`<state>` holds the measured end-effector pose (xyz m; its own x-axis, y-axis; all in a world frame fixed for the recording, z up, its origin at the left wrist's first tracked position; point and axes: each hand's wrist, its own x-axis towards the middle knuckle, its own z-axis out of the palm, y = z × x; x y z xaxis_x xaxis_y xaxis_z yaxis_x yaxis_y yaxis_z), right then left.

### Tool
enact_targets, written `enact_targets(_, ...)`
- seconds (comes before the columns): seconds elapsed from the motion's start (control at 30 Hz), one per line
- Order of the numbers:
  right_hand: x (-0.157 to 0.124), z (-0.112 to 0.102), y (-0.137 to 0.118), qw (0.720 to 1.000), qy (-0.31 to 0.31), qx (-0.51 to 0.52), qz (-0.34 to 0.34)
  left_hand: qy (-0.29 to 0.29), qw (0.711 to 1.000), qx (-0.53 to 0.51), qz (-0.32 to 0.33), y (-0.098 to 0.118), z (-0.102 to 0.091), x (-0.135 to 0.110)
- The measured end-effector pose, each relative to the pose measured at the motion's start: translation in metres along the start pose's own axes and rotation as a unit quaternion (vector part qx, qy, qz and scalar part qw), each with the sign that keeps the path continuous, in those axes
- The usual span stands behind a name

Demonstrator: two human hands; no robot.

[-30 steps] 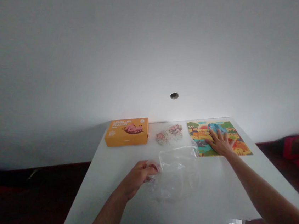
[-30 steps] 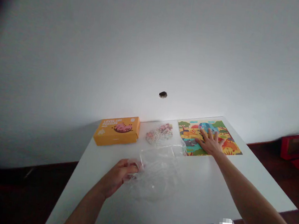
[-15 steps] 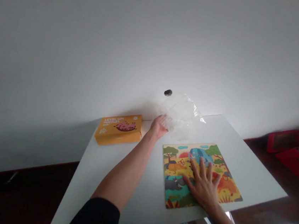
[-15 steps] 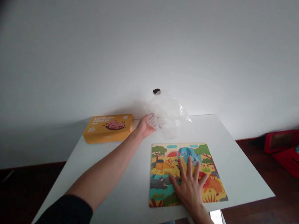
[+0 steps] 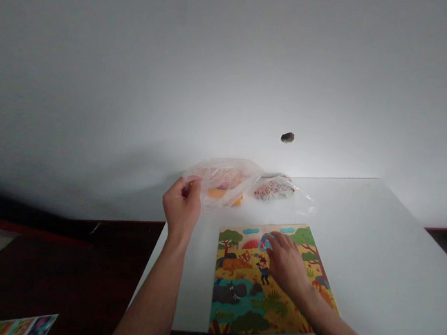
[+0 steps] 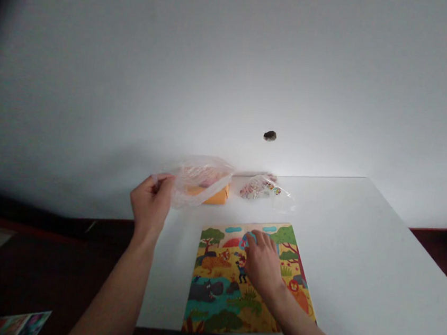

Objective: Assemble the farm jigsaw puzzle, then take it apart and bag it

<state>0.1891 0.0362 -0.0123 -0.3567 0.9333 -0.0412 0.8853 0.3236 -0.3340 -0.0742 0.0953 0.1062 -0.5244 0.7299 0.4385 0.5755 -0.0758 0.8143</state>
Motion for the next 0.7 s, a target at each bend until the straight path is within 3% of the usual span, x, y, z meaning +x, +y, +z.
enact_targets(0.07,0.026,-0.02,0.031,0.998,-0.03,-0.06,0.012,-0.006,1.0,0.02,-0.02,-0.014,-0.008,-0.014)
enact_targets(0.13,0.045,-0.036,0.061,0.988,-0.096,-0.113,0.044,-0.09,0.993,-0.041,-0.067,-0.032,-0.003,-0.035)
enact_targets(0.2,0.054,-0.045,0.086,0.983,-0.134,-0.122,0.02,-0.203,0.968,-0.13,-0.077,-0.052,0.009,-0.063)
enact_targets(0.27,0.057,-0.049,0.102,0.983,-0.143,-0.112,-0.015,-0.256,0.958,-0.125,-0.039,-0.072,0.021,-0.091)
enact_targets(0.37,0.057,-0.047,0.112,0.983,-0.156,-0.091,-0.032,-0.333,0.94,0.029,0.068,-0.095,0.034,-0.12)
enact_targets(0.47,0.056,-0.043,0.118,0.981,-0.174,-0.078,-0.025,-0.362,0.906,0.171,0.137,-0.103,0.04,-0.125)
enact_targets(0.6,0.058,-0.05,0.126,0.981,-0.18,-0.062,-0.023,-0.422,0.865,0.241,0.129,-0.096,0.043,-0.105)
enact_targets(0.7,0.059,-0.06,0.126,0.985,-0.163,-0.056,-0.021,-0.448,0.852,0.247,0.115,-0.09,0.045,-0.092)
